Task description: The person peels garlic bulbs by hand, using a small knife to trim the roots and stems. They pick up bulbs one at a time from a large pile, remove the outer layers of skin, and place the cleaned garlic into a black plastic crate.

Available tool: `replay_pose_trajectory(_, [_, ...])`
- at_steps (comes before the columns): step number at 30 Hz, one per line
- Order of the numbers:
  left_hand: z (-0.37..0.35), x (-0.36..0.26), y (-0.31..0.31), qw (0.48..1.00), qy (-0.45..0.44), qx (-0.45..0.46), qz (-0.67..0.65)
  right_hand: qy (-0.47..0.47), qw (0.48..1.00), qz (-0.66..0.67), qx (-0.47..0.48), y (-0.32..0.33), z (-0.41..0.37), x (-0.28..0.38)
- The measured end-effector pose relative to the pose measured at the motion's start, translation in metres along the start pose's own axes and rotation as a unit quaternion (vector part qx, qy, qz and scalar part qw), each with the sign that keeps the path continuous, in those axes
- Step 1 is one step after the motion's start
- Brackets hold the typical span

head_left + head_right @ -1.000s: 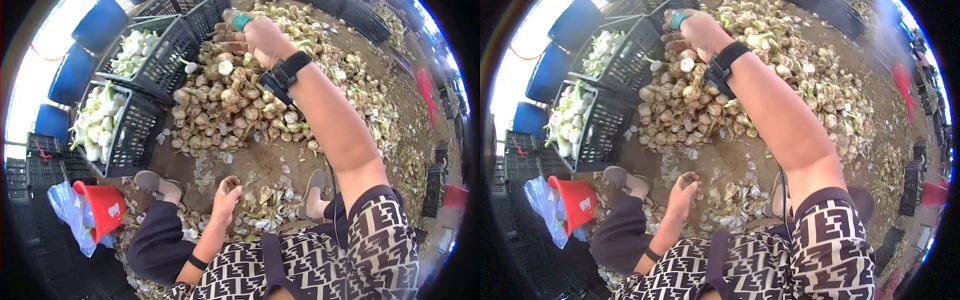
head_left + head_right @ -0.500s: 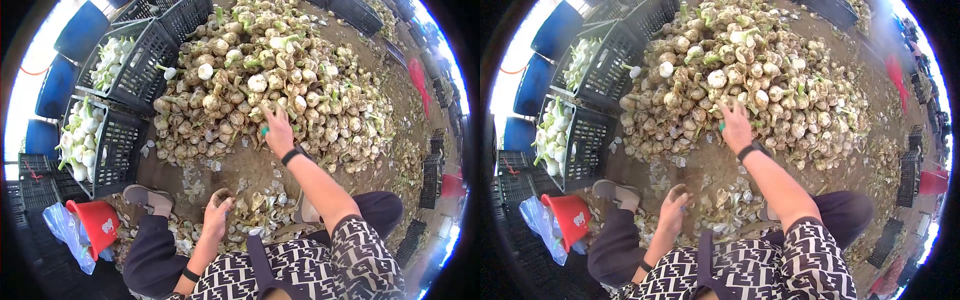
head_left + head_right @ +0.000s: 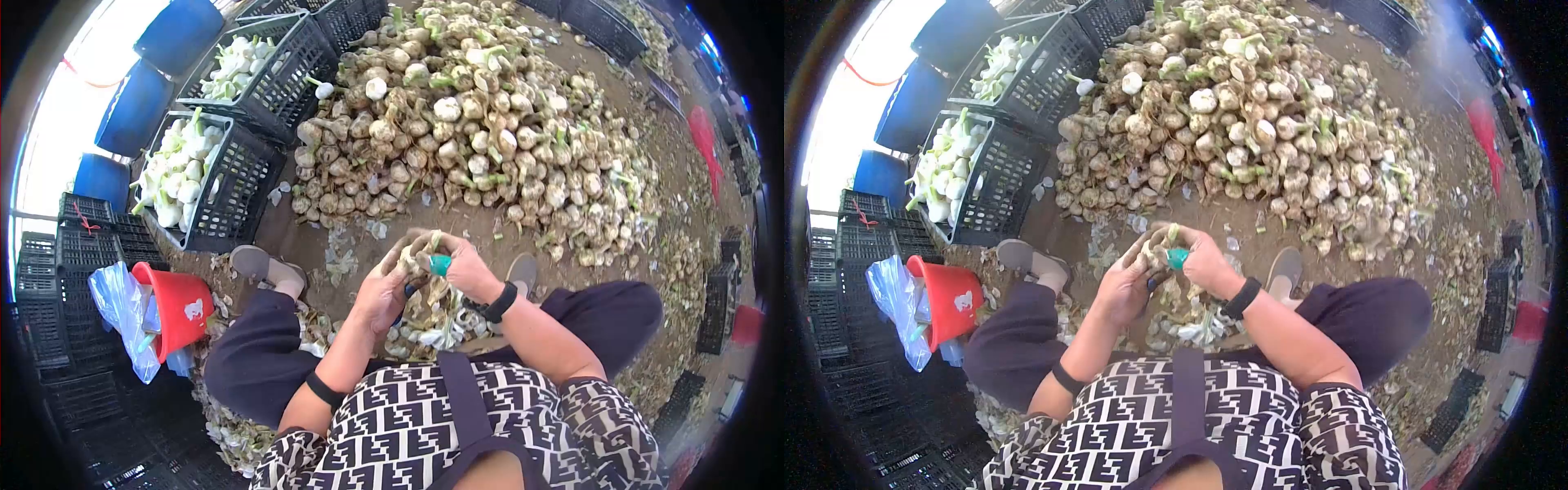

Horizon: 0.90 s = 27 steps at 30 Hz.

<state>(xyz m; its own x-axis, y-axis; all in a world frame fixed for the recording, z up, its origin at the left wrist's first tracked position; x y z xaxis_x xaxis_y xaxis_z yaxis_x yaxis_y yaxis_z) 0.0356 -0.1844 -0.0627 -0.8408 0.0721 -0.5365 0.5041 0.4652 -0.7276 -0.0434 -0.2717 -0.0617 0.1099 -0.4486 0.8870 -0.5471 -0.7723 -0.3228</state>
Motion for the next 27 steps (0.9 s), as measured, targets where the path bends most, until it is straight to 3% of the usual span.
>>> replay_pose_trajectory(3, [-0.012, 0.002, -0.007, 1.0, -0.002, -0.012, 0.027, 0.03, 0.996, 0.082, 0.032, -0.007, -0.021, 0.017])
replay_pose_trajectory(4, [-0.012, -0.004, -0.006, 0.996, -0.056, -0.006, 0.065, 0.074, 0.996, 0.036, -0.027, -0.002, -0.023, 0.017])
replay_pose_trajectory(5, [-0.015, -0.005, -0.008, 0.996, -0.056, 0.0, 0.069, 0.116, 0.99, -0.01, -0.085, 0.001, -0.028, 0.019])
replay_pose_trajectory(6, [-0.019, -0.012, -0.011, 0.984, -0.11, -0.015, 0.137, 0.034, 0.992, 0.064, -0.103, -0.005, -0.036, 0.016])
replay_pose_trajectory(8, [-0.027, -0.022, -0.022, 0.936, -0.196, -0.031, 0.291, -0.009, 0.992, 0.084, -0.096, -0.02, -0.041, 0.012])
replay_pose_trajectory(9, [-0.029, -0.02, -0.023, 0.936, -0.196, -0.028, 0.292, -0.055, 0.989, 0.105, -0.087, -0.026, -0.042, 0.007])
replay_pose_trajectory(11, [-0.038, -0.028, -0.033, 0.848, -0.305, -0.011, 0.434, -0.05, 0.984, 0.148, -0.083, -0.03, -0.041, 0.011])
replay_pose_trajectory(20, [-0.047, -0.033, -0.028, 0.921, -0.258, 0.025, 0.29, 0.045, 0.995, 0.045, -0.075, -0.031, -0.032, 0.015])
replay_pose_trajectory(22, [-0.048, -0.035, -0.027, 0.952, -0.207, -0.011, 0.225, 0.144, 0.982, -0.095, -0.077, -0.032, -0.034, 0.03])
replay_pose_trajectory(23, [-0.049, -0.036, -0.026, 0.952, -0.208, -0.013, 0.224, 0.143, 0.982, -0.095, -0.075, -0.032, -0.035, 0.034])
replay_pose_trajectory(25, [-0.047, -0.025, -0.021, 0.991, -0.115, -0.007, 0.074, 0.161, 0.949, -0.253, -0.094, -0.033, -0.042, 0.051])
replay_pose_trajectory(27, [-0.045, -0.026, -0.016, 0.986, -0.118, 0.004, 0.12, 0.15, 0.953, -0.253, -0.076, -0.031, -0.042, 0.052])
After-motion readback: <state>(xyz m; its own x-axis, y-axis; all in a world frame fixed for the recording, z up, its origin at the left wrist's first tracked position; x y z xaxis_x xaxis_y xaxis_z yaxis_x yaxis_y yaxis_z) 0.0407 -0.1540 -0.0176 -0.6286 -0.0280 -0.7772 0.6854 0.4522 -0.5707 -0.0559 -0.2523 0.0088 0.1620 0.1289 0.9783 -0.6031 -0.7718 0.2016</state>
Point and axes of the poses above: each hand's wrist, its own z-axis towards the middle knuckle, its own y-axis out of the back of the hand, x = y × z, the point moved 6 cm from there along z, towards the middle knuckle, and after that the axes turned 2 degrees about -y, right-handed, at the moved point
